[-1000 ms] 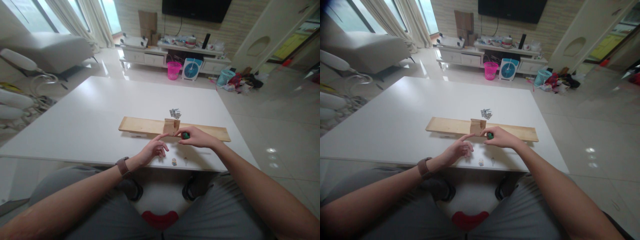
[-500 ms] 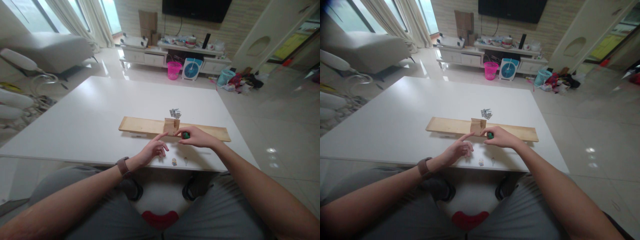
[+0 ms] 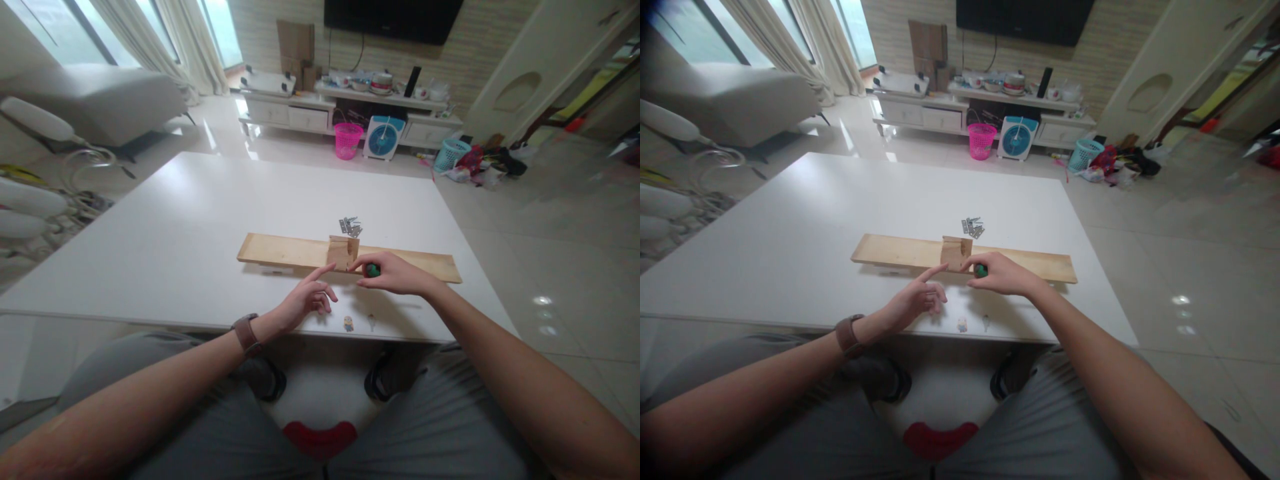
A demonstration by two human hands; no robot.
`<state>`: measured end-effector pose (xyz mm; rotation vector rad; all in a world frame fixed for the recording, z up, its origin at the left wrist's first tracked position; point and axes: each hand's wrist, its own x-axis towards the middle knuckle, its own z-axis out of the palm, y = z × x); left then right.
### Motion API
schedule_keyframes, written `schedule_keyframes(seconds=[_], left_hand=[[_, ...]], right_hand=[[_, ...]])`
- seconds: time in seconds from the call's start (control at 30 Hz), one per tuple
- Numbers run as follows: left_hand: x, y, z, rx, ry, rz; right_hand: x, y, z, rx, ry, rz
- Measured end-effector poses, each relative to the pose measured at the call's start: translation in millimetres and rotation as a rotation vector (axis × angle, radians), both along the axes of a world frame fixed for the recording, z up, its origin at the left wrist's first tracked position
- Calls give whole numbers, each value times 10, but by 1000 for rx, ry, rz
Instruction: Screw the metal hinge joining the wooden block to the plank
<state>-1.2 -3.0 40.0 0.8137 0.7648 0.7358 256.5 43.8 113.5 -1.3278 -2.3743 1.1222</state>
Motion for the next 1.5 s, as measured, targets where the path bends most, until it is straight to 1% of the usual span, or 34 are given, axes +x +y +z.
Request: schedule_keyframes(seconds=[0.13, 0.33, 0.47, 1.07, 1.27, 1.5], left_hand=[[-5, -3, 14, 10, -11, 4], [-2, 16, -27, 16, -9, 4], [0, 23, -44, 10, -7, 2], [-4, 10, 1, 12, -5, 4], [-2, 16, 2, 9, 2, -9], [-5, 27, -18, 13, -7, -15]], right_hand=[[-14, -7, 26, 5, 8, 0], [-24, -10, 18, 39, 13, -27], [-21, -6, 7, 17, -3, -19], [-16, 0, 2, 6, -15, -7], [-23, -8, 18, 12, -31, 19], [2, 5, 68, 8, 14, -7]])
